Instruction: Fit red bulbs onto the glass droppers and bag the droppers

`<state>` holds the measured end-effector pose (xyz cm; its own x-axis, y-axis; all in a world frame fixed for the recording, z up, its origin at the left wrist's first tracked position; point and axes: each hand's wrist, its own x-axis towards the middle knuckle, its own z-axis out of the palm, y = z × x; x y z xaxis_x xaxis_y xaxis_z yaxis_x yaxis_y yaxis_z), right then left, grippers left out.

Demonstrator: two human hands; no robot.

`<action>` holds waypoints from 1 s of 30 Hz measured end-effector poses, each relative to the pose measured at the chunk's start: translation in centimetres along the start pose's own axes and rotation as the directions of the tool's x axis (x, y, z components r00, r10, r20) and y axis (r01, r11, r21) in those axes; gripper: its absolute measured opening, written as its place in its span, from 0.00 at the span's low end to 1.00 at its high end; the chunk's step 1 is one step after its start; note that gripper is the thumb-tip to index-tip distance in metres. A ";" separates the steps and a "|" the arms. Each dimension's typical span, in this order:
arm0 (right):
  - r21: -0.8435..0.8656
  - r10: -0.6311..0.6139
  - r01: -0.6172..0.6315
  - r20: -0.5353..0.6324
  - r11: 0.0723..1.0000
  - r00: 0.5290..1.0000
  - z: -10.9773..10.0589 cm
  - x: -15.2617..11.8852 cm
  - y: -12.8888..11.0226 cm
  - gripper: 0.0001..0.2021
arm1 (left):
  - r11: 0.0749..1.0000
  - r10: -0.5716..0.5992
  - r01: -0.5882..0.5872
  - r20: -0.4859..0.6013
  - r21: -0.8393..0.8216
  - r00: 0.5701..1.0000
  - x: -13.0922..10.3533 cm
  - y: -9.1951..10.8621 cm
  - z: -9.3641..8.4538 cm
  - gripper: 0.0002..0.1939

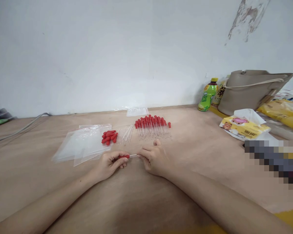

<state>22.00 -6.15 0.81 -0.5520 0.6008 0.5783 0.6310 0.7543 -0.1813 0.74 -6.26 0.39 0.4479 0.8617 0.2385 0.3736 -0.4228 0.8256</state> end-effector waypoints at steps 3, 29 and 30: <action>-0.043 -0.017 0.017 -0.009 0.999 1.000 0.0 0.1 -0.4 0.12 | 1.000 -0.013 0.013 0.006 -0.004 1.000 0.0 0.0 0.0 0.11; -0.082 -0.057 0.070 0.146 0.994 0.988 -0.5 1.3 -0.9 0.12 | 0.983 0.055 -0.051 -0.017 0.178 0.998 0.4 0.3 -0.3 0.10; -0.107 -0.071 0.089 0.166 0.990 0.984 -0.9 1.3 -0.9 0.11 | 0.982 0.053 -0.046 -0.031 0.183 0.998 0.4 0.2 -0.5 0.11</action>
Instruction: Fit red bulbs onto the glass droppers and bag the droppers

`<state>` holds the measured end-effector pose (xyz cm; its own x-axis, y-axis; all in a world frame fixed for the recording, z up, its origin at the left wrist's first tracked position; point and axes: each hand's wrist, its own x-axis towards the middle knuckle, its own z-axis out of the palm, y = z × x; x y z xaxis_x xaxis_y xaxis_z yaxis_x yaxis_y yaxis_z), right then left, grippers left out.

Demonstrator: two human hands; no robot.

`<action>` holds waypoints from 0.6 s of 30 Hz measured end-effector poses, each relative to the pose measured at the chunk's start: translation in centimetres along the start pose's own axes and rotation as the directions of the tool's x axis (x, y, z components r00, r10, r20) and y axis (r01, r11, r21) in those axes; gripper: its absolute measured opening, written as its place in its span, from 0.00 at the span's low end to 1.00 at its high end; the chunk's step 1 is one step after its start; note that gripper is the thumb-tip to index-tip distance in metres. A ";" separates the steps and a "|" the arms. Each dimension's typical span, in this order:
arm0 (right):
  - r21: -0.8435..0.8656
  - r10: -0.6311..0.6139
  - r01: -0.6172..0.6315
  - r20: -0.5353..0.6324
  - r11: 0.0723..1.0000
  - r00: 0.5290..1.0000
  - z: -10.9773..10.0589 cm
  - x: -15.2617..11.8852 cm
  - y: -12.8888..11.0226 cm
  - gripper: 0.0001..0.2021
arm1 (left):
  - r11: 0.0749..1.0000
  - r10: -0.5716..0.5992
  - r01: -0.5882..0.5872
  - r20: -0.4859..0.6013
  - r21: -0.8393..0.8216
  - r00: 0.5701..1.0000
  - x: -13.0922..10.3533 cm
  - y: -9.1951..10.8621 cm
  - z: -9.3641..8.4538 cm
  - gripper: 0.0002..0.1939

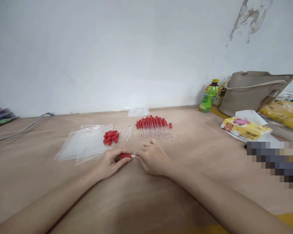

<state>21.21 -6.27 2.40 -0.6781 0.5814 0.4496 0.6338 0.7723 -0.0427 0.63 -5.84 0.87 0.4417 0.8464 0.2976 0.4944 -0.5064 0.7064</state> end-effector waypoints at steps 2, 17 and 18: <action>-0.020 0.019 -0.019 0.023 1.000 1.000 -0.7 0.0 0.4 0.09 | 1.000 -0.008 0.008 -0.036 0.002 0.999 0.1 -0.3 -0.2 0.16; 0.073 0.846 -0.845 -0.119 0.530 0.520 1.0 5.1 11.1 0.13 | 0.987 0.031 -0.035 0.030 0.154 0.999 0.3 -0.4 -1.0 0.07; 0.071 0.849 -0.848 -0.121 0.525 0.515 1.3 5.2 11.1 0.13 | 0.988 0.026 -0.030 0.032 0.154 0.999 0.3 -0.4 -1.0 0.07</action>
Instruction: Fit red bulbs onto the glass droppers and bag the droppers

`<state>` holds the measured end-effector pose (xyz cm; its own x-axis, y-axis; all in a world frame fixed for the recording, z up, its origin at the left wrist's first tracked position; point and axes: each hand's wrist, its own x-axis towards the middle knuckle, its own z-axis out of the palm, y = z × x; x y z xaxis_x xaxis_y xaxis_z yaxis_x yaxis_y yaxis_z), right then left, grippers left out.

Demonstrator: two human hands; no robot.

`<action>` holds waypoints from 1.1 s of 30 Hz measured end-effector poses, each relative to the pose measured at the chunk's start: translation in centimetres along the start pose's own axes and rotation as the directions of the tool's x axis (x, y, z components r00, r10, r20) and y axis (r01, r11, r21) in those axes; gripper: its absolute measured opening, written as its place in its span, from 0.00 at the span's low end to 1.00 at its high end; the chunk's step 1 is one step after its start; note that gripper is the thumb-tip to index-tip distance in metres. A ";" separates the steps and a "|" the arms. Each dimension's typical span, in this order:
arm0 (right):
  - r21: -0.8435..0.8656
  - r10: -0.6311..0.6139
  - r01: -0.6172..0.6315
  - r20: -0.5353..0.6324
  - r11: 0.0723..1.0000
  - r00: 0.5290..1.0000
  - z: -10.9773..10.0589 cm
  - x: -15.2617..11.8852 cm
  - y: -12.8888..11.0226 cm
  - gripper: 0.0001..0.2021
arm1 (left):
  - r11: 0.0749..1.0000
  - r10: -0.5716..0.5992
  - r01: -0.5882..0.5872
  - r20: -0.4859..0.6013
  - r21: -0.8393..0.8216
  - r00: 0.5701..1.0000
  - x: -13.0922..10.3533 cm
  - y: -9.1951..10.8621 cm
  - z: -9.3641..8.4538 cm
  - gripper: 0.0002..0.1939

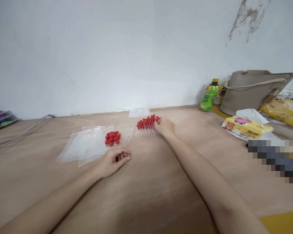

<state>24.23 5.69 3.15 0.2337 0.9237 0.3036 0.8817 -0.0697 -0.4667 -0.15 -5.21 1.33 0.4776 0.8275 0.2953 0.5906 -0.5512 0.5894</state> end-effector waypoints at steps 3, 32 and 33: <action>-0.003 0.018 -0.018 -0.043 1.000 0.999 0.4 -0.3 -0.1 0.13 | 1.000 -0.014 0.014 0.009 0.000 1.000 0.1 0.1 0.0 0.07; -0.076 -0.103 0.130 0.287 0.989 0.952 3.3 -4.3 -10.1 0.13 | 0.858 0.124 0.165 -0.506 0.487 0.853 1.2 -4.7 -2.7 0.07; -0.069 -0.110 0.136 0.291 0.988 0.950 3.0 -4.4 -10.0 0.13 | 0.857 0.126 0.157 -0.494 0.491 0.860 1.2 -4.8 -2.7 0.07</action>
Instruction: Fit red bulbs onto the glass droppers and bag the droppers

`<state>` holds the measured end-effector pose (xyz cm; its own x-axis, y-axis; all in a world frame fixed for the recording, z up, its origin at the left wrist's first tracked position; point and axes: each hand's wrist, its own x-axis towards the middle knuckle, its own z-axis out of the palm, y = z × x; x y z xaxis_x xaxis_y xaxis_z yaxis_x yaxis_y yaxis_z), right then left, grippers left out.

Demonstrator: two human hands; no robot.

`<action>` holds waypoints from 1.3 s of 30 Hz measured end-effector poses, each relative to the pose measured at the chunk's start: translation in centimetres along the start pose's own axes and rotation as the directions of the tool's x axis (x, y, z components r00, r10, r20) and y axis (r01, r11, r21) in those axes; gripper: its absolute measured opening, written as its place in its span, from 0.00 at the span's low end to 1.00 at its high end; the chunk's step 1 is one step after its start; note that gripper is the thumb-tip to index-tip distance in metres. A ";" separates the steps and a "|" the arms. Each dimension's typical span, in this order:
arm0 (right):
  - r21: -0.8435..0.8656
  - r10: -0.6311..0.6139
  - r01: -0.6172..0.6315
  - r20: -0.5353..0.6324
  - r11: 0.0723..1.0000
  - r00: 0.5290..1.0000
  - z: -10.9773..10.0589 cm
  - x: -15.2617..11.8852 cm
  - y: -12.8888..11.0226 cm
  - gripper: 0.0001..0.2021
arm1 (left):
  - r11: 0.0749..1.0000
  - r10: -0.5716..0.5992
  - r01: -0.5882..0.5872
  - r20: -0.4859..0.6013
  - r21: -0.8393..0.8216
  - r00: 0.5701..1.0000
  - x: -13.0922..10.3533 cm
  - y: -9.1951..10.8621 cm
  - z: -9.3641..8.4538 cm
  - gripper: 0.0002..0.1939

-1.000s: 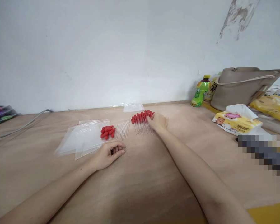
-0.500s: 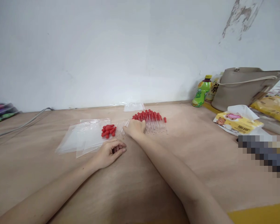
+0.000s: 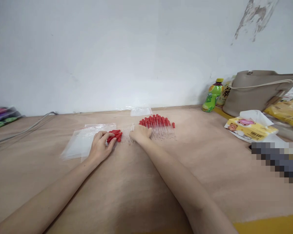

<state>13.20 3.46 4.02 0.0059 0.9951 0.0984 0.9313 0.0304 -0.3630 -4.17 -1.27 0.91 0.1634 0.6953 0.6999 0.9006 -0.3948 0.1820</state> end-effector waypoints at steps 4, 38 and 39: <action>0.012 -0.068 0.068 -0.024 0.998 0.997 -1.3 -1.8 1.6 0.12 | 0.997 0.050 -0.052 0.051 0.051 0.997 0.0 0.1 0.1 0.09; 0.157 -0.538 0.625 -0.378 0.765 0.753 0.1 -8.1 10.0 0.09 | 0.922 0.264 -0.166 0.253 -0.349 0.931 -1.9 4.6 -1.8 0.06; 0.157 -0.537 0.623 -0.377 0.766 0.755 0.0 -8.2 9.9 0.09 | 0.927 0.237 -0.135 0.268 -0.349 0.934 -1.9 4.9 -1.7 0.06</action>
<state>22.37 -4.35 -0.43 -0.3581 0.6992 0.6187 0.6599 0.6584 -0.3621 -0.76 -5.50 1.62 0.4740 0.7166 0.5117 0.6724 -0.6698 0.3152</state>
